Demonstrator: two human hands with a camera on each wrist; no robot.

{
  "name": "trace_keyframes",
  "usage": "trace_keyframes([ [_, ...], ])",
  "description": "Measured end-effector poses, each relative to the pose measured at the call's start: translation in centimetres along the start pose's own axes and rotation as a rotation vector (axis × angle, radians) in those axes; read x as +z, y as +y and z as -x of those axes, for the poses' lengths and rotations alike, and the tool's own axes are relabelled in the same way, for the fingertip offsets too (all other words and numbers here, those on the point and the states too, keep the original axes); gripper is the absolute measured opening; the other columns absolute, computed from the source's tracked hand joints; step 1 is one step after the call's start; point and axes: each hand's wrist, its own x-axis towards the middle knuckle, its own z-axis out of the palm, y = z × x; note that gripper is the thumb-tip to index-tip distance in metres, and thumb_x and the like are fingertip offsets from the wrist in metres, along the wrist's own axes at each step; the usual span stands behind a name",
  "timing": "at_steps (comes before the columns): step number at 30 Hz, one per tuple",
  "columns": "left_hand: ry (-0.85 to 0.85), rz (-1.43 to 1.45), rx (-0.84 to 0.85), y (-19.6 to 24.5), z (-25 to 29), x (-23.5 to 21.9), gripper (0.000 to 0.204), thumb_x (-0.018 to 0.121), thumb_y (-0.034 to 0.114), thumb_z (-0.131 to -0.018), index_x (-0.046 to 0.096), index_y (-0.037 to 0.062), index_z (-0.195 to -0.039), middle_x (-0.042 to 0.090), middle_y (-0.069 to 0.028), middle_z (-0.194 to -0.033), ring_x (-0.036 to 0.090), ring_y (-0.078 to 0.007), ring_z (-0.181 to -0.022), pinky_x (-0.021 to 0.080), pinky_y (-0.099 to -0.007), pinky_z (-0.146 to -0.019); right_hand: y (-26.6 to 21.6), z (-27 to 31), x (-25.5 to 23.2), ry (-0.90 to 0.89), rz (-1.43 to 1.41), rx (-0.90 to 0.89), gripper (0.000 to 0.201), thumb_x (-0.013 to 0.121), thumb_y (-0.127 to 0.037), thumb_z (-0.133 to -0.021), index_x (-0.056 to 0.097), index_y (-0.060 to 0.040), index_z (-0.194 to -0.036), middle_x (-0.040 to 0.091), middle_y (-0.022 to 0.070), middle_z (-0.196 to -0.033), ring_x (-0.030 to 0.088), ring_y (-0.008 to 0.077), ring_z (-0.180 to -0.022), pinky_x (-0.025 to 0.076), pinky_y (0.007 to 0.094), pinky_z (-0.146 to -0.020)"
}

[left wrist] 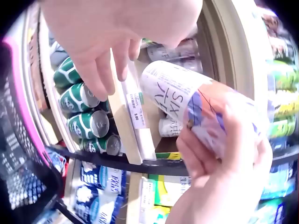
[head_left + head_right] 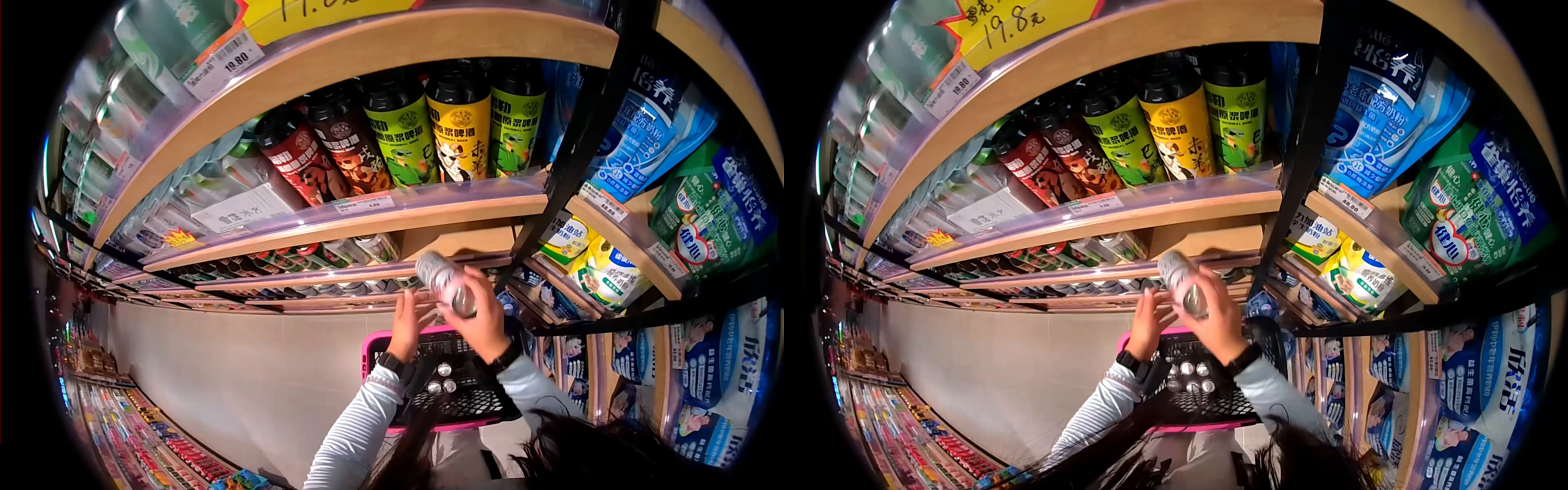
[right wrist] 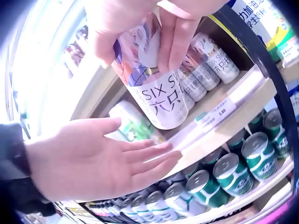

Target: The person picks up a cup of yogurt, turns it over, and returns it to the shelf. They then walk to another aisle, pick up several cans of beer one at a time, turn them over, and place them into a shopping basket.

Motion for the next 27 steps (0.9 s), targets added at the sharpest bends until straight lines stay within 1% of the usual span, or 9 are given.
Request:
trace_keyframes([
  [5, -0.251, 0.476, -0.124, -1.6, 5.3, -2.5, 0.061, 0.022, 0.05, -0.096, 0.044, 0.0008, -0.123, 0.058, -0.0155, -0.11, 0.057, -0.0278, -0.1, 0.045, -0.0404, -0.09, -7.9, 6.5, -2.4, -0.068, -0.114, 0.06, 0.073, 0.083, -0.015, -0.06, 0.041, -0.0044, -0.119, 0.054, 0.0204, -0.112, 0.057, 0.0353, -0.1, 0.049, 0.0401, -0.083],
  [9, -0.24, 0.443, -0.257, -3.5, 9.1, -7.2, 0.069, 0.022, 0.057, -0.093, 0.045, -0.0013, -0.123, 0.058, -0.0183, -0.109, 0.058, -0.0298, -0.1, 0.045, -0.0411, -0.091, -12.0, 10.9, -3.8, -0.144, -0.312, 0.096, 0.078, 0.083, -0.011, -0.059, 0.04, -0.0107, -0.124, 0.05, 0.0206, -0.119, 0.056, 0.0342, -0.102, 0.049, 0.0399, -0.083],
  [11, -0.36, 0.368, -0.294, -2.5, 12.4, -8.9, 0.068, 0.025, 0.055, -0.094, 0.044, -0.0026, -0.125, 0.058, -0.0137, -0.111, 0.056, -0.0257, -0.104, 0.041, -0.0387, -0.095, -13.9, 12.7, -3.8, -0.191, -0.388, 0.076, 0.082, 0.084, -0.01, -0.058, 0.038, -0.0091, -0.126, 0.049, 0.0202, -0.12, 0.056, 0.0341, -0.104, 0.048, 0.0399, -0.085],
  [16, -0.327, 0.241, -0.374, -3.9, 17.8, -14.3, 0.055, 0.027, 0.052, -0.095, 0.05, 0.007, -0.118, 0.062, -0.008, -0.102, 0.061, -0.0185, -0.086, 0.049, -0.0316, -0.062, -18.8, 14.5, -4.1, -0.321, -0.418, 0.064, 0.081, 0.086, -0.019, -0.057, 0.041, -0.0051, -0.123, 0.049, 0.0203, -0.118, 0.057, 0.0321, -0.101, 0.048, 0.0389, -0.084],
  [19, -0.378, 0.164, -0.382, -2.2, 21.6, -16.8, 0.049, 0.028, 0.05, -0.095, 0.052, 0.0106, -0.113, 0.064, -0.0046, -0.092, 0.061, -0.0149, -0.074, 0.044, -0.0273, -0.049, -22.0, 15.4, -3.3, -0.369, -0.325, 0.164, 0.077, 0.085, -0.024, -0.061, 0.041, -0.0023, -0.121, 0.05, 0.0198, -0.117, 0.056, 0.0293, -0.102, 0.046, 0.0357, -0.086],
  [21, -0.329, 0.174, -0.333, -1.9, 23.5, -18.0, 0.053, 0.027, 0.052, -0.094, 0.054, 0.0092, -0.111, 0.064, -0.0047, -0.083, 0.059, -0.0158, -0.065, 0.044, -0.0267, -0.05, -24.1, 15.5, -2.6, -0.381, -0.351, 0.183, 0.072, 0.083, -0.019, -0.064, 0.042, -0.0006, -0.12, 0.05, 0.0181, -0.117, 0.053, 0.0264, -0.107, 0.043, 0.0341, -0.09],
  [23, -0.339, 0.167, -0.291, -2.1, 24.7, -20.0, 0.055, 0.026, 0.052, -0.094, 0.055, 0.0087, -0.11, 0.064, -0.005, -0.083, 0.059, -0.0159, -0.064, 0.044, -0.0266, -0.05, -26.5, 15.4, -2.0, -0.432, -0.408, 0.36, 0.07, 0.081, -0.014, -0.065, 0.041, -0.0003, -0.121, 0.05, 0.0166, -0.119, 0.052, 0.0243, -0.109, 0.041, 0.0337, -0.092],
  [24, -0.371, 0.198, -0.252, -1.3, 25.6, -20.6, 0.057, 0.025, 0.051, -0.094, 0.053, 0.0064, -0.115, 0.065, -0.0061, -0.091, 0.061, -0.0182, -0.07, 0.047, -0.0287, -0.053, -27.7, 15.0, -1.8, -0.422, -0.378, 0.331, 0.066, 0.079, -0.014, -0.066, 0.043, -0.0011, -0.121, 0.052, 0.015, -0.114, 0.054, 0.0245, -0.105, 0.043, 0.0316, -0.088],
  [27, -0.349, 0.185, -0.111, 0.8, 28.2, -21.2, 0.058, 0.026, 0.053, -0.094, 0.054, 0.0073, -0.114, 0.065, -0.0035, -0.087, 0.059, -0.0131, -0.067, 0.043, -0.0245, -0.049, -30.2, 15.2, -1.2, -0.438, -0.401, 0.327, 0.065, 0.075, -0.014, -0.071, 0.04, -0.0011, -0.124, 0.048, 0.013, -0.121, 0.049, 0.0209, -0.111, 0.04, 0.0315, -0.093],
])
